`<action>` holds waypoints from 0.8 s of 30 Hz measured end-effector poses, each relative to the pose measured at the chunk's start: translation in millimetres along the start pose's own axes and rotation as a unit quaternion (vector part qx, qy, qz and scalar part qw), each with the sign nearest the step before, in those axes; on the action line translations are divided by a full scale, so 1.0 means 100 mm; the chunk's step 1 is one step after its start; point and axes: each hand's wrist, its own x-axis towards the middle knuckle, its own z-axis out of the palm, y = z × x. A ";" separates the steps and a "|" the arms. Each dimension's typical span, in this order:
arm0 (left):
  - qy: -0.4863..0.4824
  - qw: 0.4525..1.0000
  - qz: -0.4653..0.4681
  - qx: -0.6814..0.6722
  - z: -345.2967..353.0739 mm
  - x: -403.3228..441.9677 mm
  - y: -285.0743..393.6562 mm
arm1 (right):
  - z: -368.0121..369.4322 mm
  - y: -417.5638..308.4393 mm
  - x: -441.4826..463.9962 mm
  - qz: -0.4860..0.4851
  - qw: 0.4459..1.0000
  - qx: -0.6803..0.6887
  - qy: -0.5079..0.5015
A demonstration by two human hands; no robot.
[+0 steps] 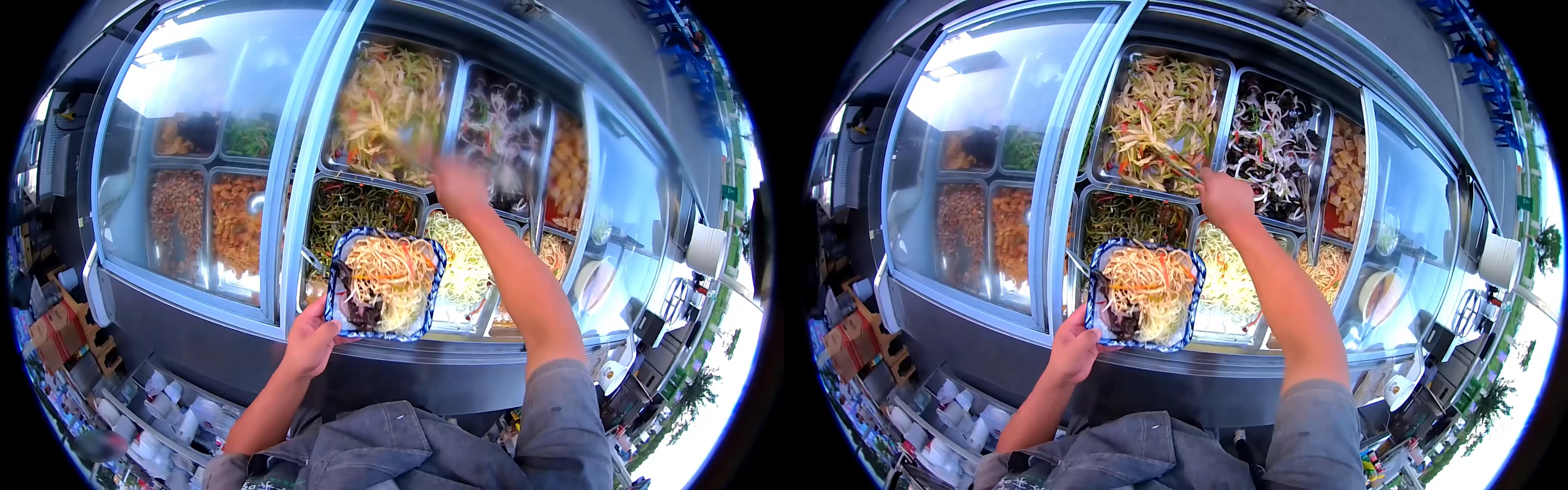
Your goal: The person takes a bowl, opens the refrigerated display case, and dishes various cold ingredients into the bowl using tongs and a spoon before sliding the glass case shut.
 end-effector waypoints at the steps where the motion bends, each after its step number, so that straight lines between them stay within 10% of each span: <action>1: 0.012 1.000 0.009 0.011 0.06 0.10 0.01 | -0.14 -0.03 -0.01 0.031 0.999 0.012 -0.014; 14: 0.021 0.998 0.039 0.034 0.16 1.32 0.13 | -1.31 0.16 -0.40 0.007 0.990 0.118 0.076; 24: -0.066 0.997 0.036 0.006 0.37 1.38 0.38 | -2.23 -0.31 -1.19 -0.020 0.994 0.075 -0.075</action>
